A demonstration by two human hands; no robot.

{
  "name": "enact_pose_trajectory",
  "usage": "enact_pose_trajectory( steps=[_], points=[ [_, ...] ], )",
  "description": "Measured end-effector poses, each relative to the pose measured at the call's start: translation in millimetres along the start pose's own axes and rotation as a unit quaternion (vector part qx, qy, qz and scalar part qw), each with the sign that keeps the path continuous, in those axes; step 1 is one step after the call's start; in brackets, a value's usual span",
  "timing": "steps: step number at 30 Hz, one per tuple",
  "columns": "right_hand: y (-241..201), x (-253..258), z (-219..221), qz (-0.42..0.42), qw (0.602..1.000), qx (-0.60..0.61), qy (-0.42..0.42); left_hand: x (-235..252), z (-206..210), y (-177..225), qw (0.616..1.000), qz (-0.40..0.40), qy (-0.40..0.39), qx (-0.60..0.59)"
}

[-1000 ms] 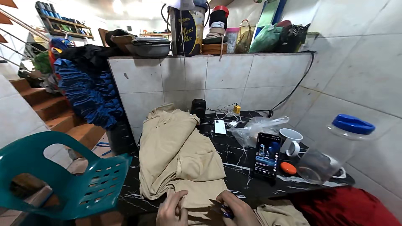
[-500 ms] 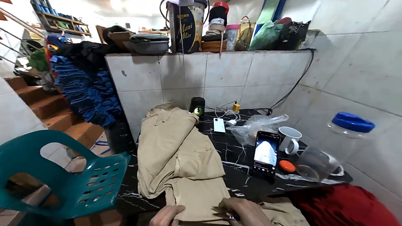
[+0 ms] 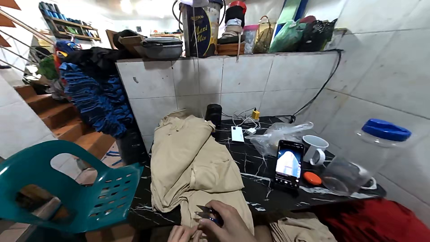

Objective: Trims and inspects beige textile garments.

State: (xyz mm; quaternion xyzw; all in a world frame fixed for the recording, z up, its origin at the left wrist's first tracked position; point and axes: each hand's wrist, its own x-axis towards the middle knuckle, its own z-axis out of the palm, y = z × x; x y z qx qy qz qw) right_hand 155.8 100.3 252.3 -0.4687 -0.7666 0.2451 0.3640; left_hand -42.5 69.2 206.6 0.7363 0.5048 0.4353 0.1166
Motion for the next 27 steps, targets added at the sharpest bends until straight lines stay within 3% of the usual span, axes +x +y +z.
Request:
enact_pose_trajectory(
  steps=[11, 18, 27],
  points=[
    [1.0, -2.3, 3.0, 0.053, 0.997, -0.043, -0.03, 3.2, -3.2, 5.6, 1.0, -0.007, -0.011, -0.002],
    [-3.7, -5.1, 5.7, 0.001, 0.999, 0.004, -0.042, -2.2, -2.2, -1.8, 1.0, 0.021, -0.007, -0.012],
    [-2.2, -7.8, 6.6, 0.0, 0.996, -0.023, -0.085, -0.2, -5.9, -1.7, 1.0, 0.004, -0.014, -0.01]
  ],
)
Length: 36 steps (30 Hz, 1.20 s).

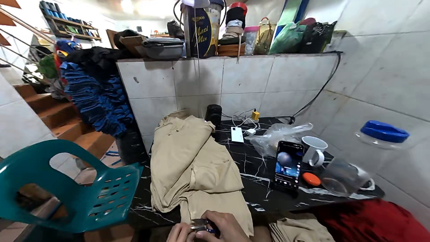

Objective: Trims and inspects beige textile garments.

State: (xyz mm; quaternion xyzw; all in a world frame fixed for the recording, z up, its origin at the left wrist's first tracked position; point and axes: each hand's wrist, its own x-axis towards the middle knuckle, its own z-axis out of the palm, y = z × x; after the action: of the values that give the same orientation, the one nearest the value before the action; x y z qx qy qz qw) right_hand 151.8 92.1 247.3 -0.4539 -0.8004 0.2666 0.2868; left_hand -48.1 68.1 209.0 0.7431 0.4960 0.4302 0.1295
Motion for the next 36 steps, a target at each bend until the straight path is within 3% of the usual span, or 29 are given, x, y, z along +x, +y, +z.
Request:
enact_pose_trajectory(
  steps=[25, 31, 36],
  points=[
    [-9.1, 0.3, 0.6, 0.0, 0.996, -0.07, -0.053, -4.4, -7.1, 2.7, 0.996, 0.02, 0.062, -0.053],
    [-19.4, 0.9, 17.2, -0.018, 0.994, -0.109, -0.024, -7.8, -7.1, -0.5, 0.995, 0.066, 0.055, 0.047],
    [-18.3, -0.5, 19.5, -0.025, 0.991, -0.121, -0.047, -9.0, -7.5, -2.7, 0.996, 0.054, 0.054, 0.04]
  ],
)
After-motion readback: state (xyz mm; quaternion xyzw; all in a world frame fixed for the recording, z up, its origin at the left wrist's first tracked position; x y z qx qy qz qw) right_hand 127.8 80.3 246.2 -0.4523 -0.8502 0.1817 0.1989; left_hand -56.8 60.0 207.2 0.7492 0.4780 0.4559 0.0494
